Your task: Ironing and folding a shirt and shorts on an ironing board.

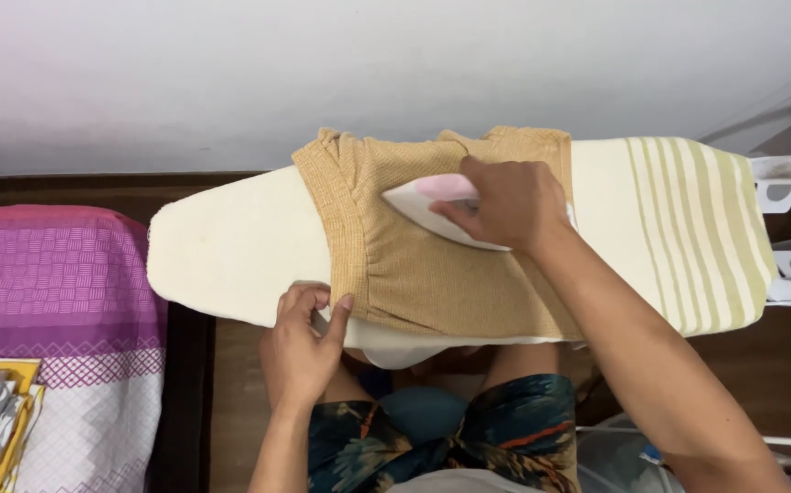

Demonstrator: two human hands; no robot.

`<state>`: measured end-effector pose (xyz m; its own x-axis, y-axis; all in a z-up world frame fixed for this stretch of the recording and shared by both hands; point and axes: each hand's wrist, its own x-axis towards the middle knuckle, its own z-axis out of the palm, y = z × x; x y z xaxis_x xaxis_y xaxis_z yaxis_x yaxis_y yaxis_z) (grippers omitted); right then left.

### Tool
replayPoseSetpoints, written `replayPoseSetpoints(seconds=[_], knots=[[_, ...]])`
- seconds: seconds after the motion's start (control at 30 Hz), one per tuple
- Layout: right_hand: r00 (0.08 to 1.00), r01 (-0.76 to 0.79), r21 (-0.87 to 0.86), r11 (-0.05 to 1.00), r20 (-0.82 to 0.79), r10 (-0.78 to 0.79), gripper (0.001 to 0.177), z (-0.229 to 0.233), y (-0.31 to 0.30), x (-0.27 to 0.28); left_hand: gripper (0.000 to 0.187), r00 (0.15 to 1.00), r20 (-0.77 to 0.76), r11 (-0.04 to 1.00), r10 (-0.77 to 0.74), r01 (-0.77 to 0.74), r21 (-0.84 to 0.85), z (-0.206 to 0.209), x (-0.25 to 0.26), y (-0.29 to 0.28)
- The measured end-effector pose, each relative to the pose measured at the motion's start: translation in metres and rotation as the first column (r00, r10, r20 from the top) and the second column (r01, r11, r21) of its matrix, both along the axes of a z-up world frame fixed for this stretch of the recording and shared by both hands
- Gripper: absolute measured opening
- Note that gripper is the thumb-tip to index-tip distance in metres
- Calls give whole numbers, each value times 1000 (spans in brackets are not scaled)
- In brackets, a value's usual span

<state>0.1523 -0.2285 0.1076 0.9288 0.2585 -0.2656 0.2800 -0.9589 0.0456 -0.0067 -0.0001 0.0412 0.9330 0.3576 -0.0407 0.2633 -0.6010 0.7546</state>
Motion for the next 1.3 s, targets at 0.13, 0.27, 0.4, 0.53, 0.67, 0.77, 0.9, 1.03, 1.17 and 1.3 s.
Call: replayPoseSetpoints(seconds=[0.13, 0.27, 0.4, 0.53, 0.67, 0.77, 0.9, 1.03, 1.17, 1.3], knots=[[977, -206, 92, 974, 81, 199, 56, -13, -5, -38, 27, 1000, 10, 1000, -2, 3, -31, -15, 2, 3], [983, -179, 41, 983, -25, 180, 58, -5, -23, -85, 28, 989, 145, 991, -43, 61, -123, -38, 1, 8], [988, -97, 26, 995, 125, 93, 56, -12, -67, -69, 30, 1000, 2, 996, -30, 30, -83, 3, 1, 1], [957, 14, 31, 999, 290, -22, 52, 2, -75, -55, 31, 1000, -17, 1000, -14, 14, -17, -13, -3, 1], [921, -153, 249, 956, 388, 47, 49, -31, -64, -86, 29, 994, 106, 999, -30, 31, -8, -19, -3, 3], [986, -53, 145, 988, 166, 28, 49, -29, -44, -80, 29, 1000, 24, 999, -8, 9, -49, -13, -1, 0], [880, 69, 147, 987, 457, -130, 64, -32, -70, -17, 30, 1000, -4, 999, -1, 0, -35, -8, -2, -2], [922, 292, -28, 956, 274, -273, 69, -20, -107, 30, 29, 999, -52, 1000, 2, -1, 26, 4, -2, -1], [985, 151, -35, 988, -81, -154, 61, 3, -80, 8, 29, 996, -83, 1000, 9, -8, 17, 3, -3, -4], [988, -153, 105, 983, 25, 151, 54, -9, -41, -66, 29, 1000, 3, 999, -30, 30, -35, -21, -3, 3]])
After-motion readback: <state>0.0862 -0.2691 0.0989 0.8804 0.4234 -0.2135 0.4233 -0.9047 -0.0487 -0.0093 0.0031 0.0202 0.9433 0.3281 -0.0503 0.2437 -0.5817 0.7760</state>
